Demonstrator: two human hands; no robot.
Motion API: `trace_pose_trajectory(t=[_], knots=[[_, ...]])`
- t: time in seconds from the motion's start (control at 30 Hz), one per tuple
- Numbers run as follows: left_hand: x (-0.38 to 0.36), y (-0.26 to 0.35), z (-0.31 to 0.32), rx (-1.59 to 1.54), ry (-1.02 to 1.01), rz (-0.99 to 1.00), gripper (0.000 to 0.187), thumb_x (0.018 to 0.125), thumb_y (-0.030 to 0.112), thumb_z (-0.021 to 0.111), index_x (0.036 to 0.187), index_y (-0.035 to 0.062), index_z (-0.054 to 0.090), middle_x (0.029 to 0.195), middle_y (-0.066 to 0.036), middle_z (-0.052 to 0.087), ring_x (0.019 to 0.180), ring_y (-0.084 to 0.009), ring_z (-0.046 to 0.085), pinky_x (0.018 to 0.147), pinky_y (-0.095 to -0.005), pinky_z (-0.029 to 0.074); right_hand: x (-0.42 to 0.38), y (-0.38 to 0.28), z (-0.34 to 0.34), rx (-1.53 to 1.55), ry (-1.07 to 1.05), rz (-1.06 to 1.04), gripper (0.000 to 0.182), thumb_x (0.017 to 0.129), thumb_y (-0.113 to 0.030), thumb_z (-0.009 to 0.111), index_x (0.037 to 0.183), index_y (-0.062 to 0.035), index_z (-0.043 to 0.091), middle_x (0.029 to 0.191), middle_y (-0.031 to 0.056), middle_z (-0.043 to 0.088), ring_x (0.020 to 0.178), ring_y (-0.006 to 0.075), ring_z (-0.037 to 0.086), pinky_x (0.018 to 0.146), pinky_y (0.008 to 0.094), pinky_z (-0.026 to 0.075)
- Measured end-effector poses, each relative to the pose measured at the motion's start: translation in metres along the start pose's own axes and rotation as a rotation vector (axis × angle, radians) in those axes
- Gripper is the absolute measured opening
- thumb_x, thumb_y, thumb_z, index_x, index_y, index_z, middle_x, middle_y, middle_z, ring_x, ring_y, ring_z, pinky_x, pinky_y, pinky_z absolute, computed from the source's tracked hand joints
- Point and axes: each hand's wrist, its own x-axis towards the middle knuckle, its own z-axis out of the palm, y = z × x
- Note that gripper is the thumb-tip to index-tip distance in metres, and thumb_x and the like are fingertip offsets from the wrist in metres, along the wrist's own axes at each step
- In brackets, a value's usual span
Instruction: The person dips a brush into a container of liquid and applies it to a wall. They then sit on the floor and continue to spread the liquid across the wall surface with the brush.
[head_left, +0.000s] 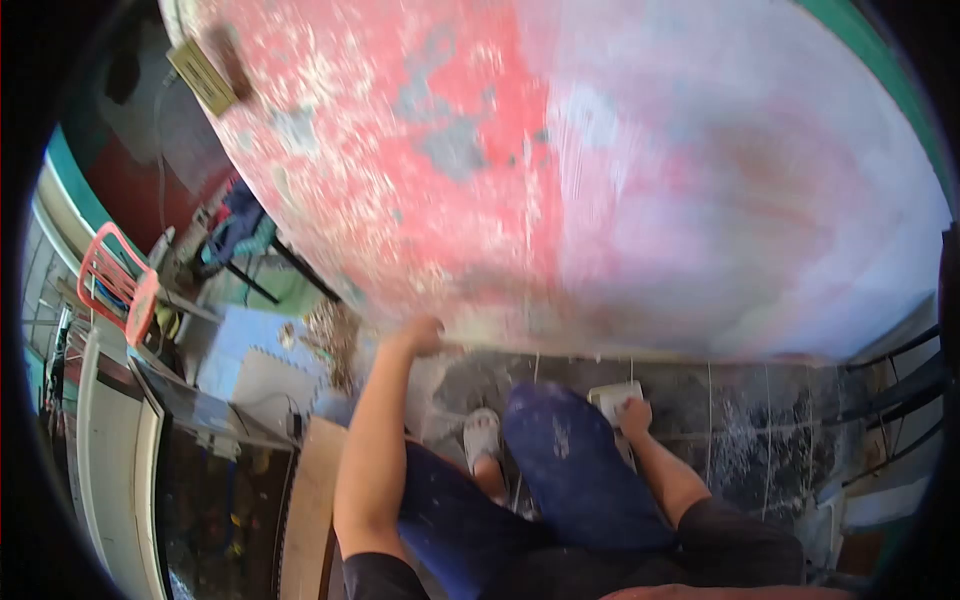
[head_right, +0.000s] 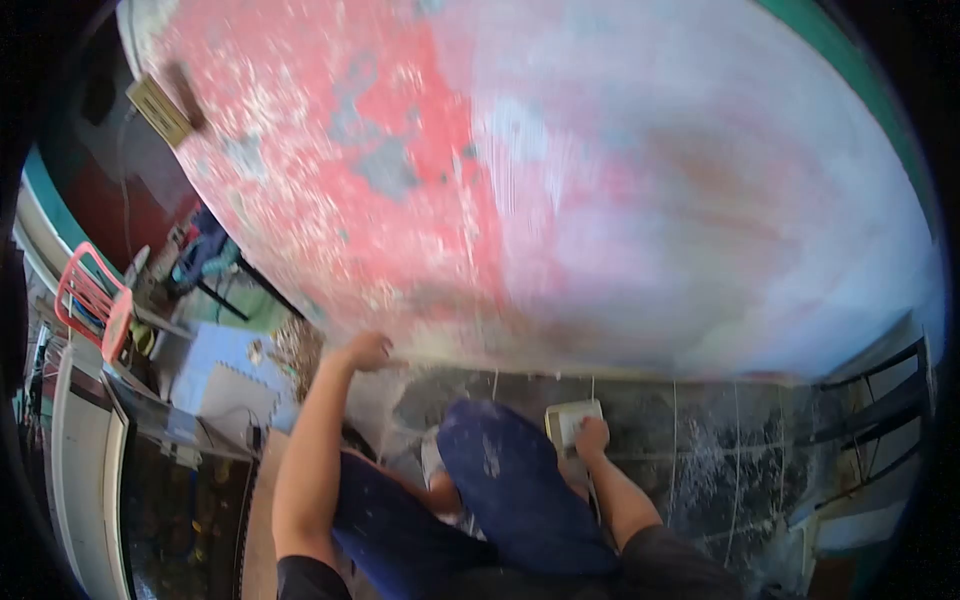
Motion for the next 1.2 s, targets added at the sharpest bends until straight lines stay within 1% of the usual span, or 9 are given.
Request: trace_pose_trajectory(t=[0.13, 0.37, 0.47, 0.67, 0.87, 0.93, 1.03, 1.1, 1.2], knots=[[-0.002, -0.003, -0.004, -0.027, 0.048, -0.03, 0.084, 0.072, 0.067, 0.078, 0.118, -0.0034, 0.072, 0.123, -0.024, 0.069, 0.116, -0.0395, 0.065, 0.101, -0.0445, 0.051, 0.006, -0.02, -0.031, 0.039, -0.144, 0.171, 0.022, 0.071, -0.024, 0.083, 0.084, -0.0075, 0.075, 0.084, 0.0167, 0.073, 0.085, 0.0369, 0.073, 0.078, 0.0458, 0.058], [-0.008, 0.02, -0.018, -0.074, -0.023, -0.059, 0.079, 0.077, 0.062, 0.078, 0.116, -0.0054, 0.072, 0.124, -0.026, 0.068, 0.117, -0.0411, 0.064, 0.1, -0.0465, 0.051, 0.002, -0.017, -0.036, 0.188, -0.029, 0.156, 0.028, 0.069, -0.029, 0.083, 0.078, -0.0041, 0.072, 0.079, 0.019, 0.072, 0.082, 0.0368, 0.073, 0.077, 0.0442, 0.057], [-0.004, 0.025, -0.018, -0.079, -0.05, -0.059, 0.08, 0.077, 0.063, 0.077, 0.12, -0.005, 0.071, 0.127, -0.025, 0.067, 0.119, -0.0407, 0.063, 0.101, -0.0466, 0.05, -0.003, -0.018, -0.037, 0.174, -0.104, 0.142, 0.029, 0.071, -0.027, 0.084, 0.083, -0.0036, 0.074, 0.084, 0.0186, 0.073, 0.085, 0.0358, 0.073, 0.078, 0.0433, 0.057], [-0.001, 0.032, -0.022, -0.124, -0.071, -0.045, 0.086, 0.077, 0.063, 0.077, 0.128, -0.0051, 0.066, 0.134, -0.025, 0.063, 0.125, -0.0397, 0.06, 0.104, -0.0458, 0.049, -0.005, -0.013, -0.013, 0.18, -0.05, 0.101, 0.026, 0.073, -0.026, 0.083, 0.082, -0.0034, 0.074, 0.084, 0.0174, 0.073, 0.085, 0.0355, 0.073, 0.078, 0.0422, 0.057], [0.01, 0.029, -0.016, -0.048, -0.031, -0.011, 0.089, 0.077, 0.069, 0.074, 0.126, -0.0053, 0.067, 0.131, -0.025, 0.065, 0.124, -0.0377, 0.061, 0.107, -0.0431, 0.047, -0.003, -0.02, -0.012, 0.185, -0.06, 0.096, 0.023, 0.078, -0.026, 0.079, 0.084, -0.0041, 0.075, 0.084, 0.019, 0.072, 0.083, 0.0377, 0.07, 0.078, 0.0461, 0.055], [0.005, 0.034, -0.021, -0.111, -0.045, -0.017, 0.085, 0.075, 0.062, 0.079, 0.125, -0.0059, 0.067, 0.134, -0.027, 0.063, 0.125, -0.0391, 0.06, 0.105, -0.0444, 0.048, -0.002, -0.017, -0.006, 0.17, -0.052, 0.091, 0.023, 0.078, -0.026, 0.079, 0.082, -0.0034, 0.075, 0.083, 0.0193, 0.071, 0.083, 0.0379, 0.07, 0.077, 0.046, 0.055], [0.009, 0.028, -0.019, -0.152, -0.104, -0.034, 0.086, 0.074, 0.063, 0.08, 0.125, -0.005, 0.067, 0.133, -0.026, 0.063, 0.125, -0.0388, 0.06, 0.106, -0.0442, 0.047, -0.005, -0.021, -0.012, 0.227, -0.051, 0.118, 0.022, 0.079, -0.024, 0.078, 0.081, -0.0025, 0.074, 0.083, 0.0202, 0.071, 0.082, 0.0387, 0.07, 0.077, 0.0466, 0.054], [0.008, 0.023, -0.013, -0.136, -0.023, -0.039, 0.084, 0.074, 0.062, 0.081, 0.124, -0.004, 0.068, 0.131, -0.025, 0.065, 0.124, -0.0387, 0.061, 0.105, -0.0437, 0.048, -0.004, -0.017, -0.001, 0.237, 0.064, 0.083, 0.032, 0.077, -0.029, 0.078, 0.067, -0.0014, 0.067, 0.067, 0.0197, 0.066, 0.07, 0.0398, 0.069, 0.065, 0.0475, 0.053], [0.0, 0.025, -0.016, -0.11, -0.023, -0.028, 0.083, 0.078, 0.061, 0.078, 0.125, -0.0071, 0.067, 0.128, -0.026, 0.066, 0.12, -0.0364, 0.065, 0.103, -0.0417, 0.05, -0.007, -0.011, 0.001, 0.203, 0.076, -0.007, 0.034, 0.077, -0.028, 0.078, 0.063, -0.0004, 0.064, 0.064, 0.0214, 0.063, 0.066, 0.0416, 0.066, 0.061, 0.0478, 0.051]])
